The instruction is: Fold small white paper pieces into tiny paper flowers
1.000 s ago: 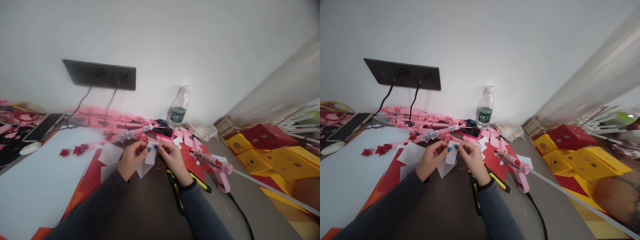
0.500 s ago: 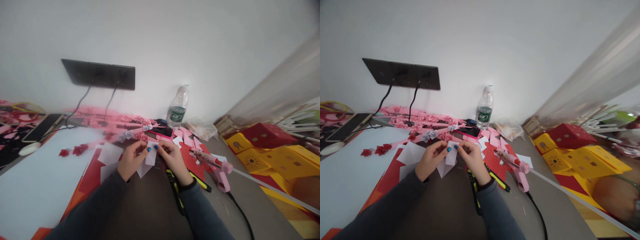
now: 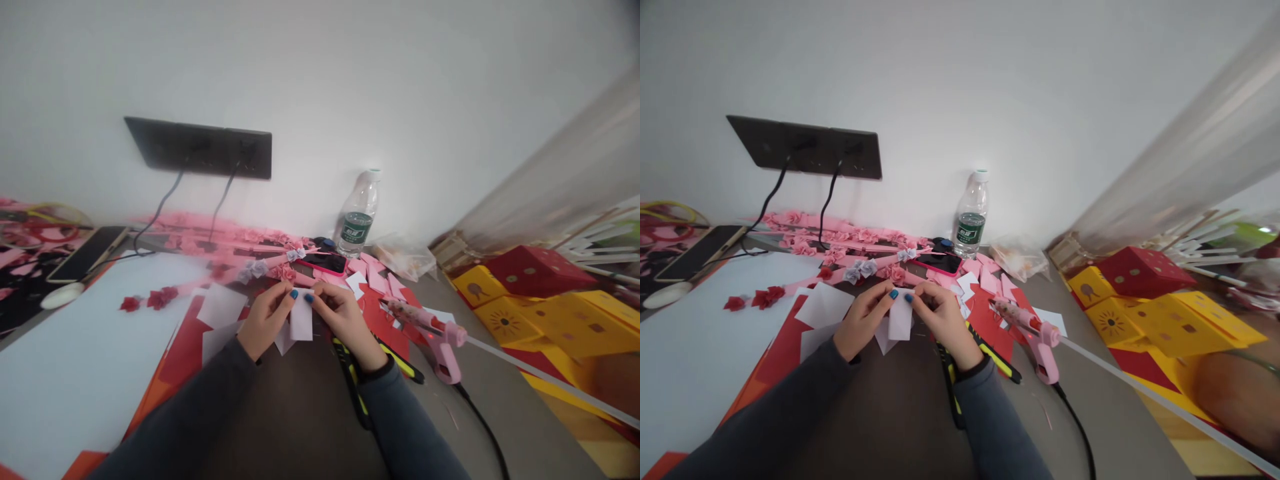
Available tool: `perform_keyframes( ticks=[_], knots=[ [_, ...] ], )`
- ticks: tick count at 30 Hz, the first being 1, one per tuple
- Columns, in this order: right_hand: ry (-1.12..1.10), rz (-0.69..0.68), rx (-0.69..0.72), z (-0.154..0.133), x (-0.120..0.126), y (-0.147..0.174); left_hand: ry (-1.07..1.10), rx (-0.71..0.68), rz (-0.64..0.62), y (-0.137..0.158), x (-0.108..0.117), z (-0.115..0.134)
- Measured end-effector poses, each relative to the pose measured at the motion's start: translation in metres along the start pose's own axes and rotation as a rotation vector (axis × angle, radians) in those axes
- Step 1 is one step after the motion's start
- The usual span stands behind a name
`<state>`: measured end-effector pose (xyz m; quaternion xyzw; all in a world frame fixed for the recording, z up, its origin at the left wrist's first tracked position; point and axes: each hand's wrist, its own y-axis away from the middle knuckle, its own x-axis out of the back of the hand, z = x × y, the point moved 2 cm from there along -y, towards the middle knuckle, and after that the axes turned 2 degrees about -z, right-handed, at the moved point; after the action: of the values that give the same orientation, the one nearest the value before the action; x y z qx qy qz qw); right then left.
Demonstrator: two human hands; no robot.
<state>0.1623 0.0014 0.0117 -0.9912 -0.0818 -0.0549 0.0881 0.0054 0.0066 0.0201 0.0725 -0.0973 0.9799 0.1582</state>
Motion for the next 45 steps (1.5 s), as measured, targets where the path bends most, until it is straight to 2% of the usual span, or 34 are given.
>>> perform_keyframes(
  ticks=[3,6,11,15,28,39,45],
  knots=[
    [-0.001,-0.013,0.026,-0.001,-0.001,0.0,-0.075,-0.048,0.003,0.002,0.0,-0.001],
    [-0.011,0.006,0.035,-0.001,0.0,0.0,-0.062,-0.036,-0.013,0.002,0.0,-0.006],
    [-0.027,0.06,0.029,0.001,0.003,-0.002,0.086,0.128,-0.167,0.002,-0.006,-0.013],
    [-0.043,0.069,0.018,0.003,0.004,-0.003,0.191,0.236,-0.212,0.002,-0.007,-0.01],
    [-0.037,0.075,0.03,0.002,0.004,-0.003,0.244,0.248,-0.217,0.0,-0.006,-0.006],
    [-0.062,0.062,0.007,0.005,0.004,-0.003,0.29,0.314,-0.219,0.001,-0.004,-0.009],
    [-0.072,0.056,0.008,0.003,0.004,-0.002,0.251,0.282,-0.223,0.002,-0.005,-0.011]
  ],
)
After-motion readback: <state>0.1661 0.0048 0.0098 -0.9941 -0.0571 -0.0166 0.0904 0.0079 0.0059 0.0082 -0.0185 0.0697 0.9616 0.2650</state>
